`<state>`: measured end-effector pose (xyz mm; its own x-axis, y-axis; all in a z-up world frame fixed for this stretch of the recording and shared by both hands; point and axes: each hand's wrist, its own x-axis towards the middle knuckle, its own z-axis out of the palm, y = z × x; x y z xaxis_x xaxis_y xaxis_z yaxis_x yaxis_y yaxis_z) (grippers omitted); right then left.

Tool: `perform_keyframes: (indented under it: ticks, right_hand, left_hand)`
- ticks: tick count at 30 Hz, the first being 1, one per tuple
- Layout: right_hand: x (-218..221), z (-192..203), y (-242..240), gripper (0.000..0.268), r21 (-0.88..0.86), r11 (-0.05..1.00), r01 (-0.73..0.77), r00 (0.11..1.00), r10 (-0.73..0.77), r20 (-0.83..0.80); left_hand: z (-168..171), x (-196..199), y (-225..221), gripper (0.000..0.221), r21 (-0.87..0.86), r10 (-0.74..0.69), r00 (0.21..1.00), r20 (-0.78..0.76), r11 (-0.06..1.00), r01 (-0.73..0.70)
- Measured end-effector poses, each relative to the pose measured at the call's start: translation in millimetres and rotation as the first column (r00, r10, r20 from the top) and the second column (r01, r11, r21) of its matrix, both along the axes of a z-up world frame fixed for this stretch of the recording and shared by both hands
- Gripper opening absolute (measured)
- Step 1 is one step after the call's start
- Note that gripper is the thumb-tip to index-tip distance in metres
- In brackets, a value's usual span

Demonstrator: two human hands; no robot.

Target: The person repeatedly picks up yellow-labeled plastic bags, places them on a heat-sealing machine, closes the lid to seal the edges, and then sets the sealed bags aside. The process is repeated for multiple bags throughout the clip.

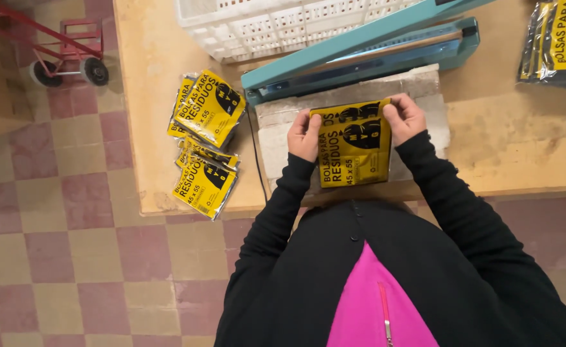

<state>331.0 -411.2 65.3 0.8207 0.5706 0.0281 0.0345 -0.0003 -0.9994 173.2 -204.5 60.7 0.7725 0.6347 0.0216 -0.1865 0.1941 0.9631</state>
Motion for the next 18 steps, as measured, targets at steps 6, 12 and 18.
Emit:
perform_keyframes:
  ticks: [6, 12, 18]
  right_hand:
    - [6.3, 83.0, -14.6, 0.012, 0.083, 0.996, -0.035, 0.999, 0.036, -0.018]
    - [-1.2, 154.5, -30.6, 0.012, 0.165, 0.976, -0.142, 0.943, 0.083, 0.323]
    - [9.9, 132.8, -15.5, 0.006, 0.196, 0.974, -0.115, 0.961, 0.059, 0.269]
  left_hand:
    - [78.1, -10.9, -14.5, 0.014, 0.070, 0.022, 0.994, 0.103, 0.997, -0.030]
    - [160.5, -26.3, -28.9, 0.005, 0.414, 0.111, 0.984, 0.139, 0.896, -0.160]
    - [116.0, 1.9, -32.8, 0.003, 0.281, 0.244, 0.967, 0.071, 0.925, -0.254]
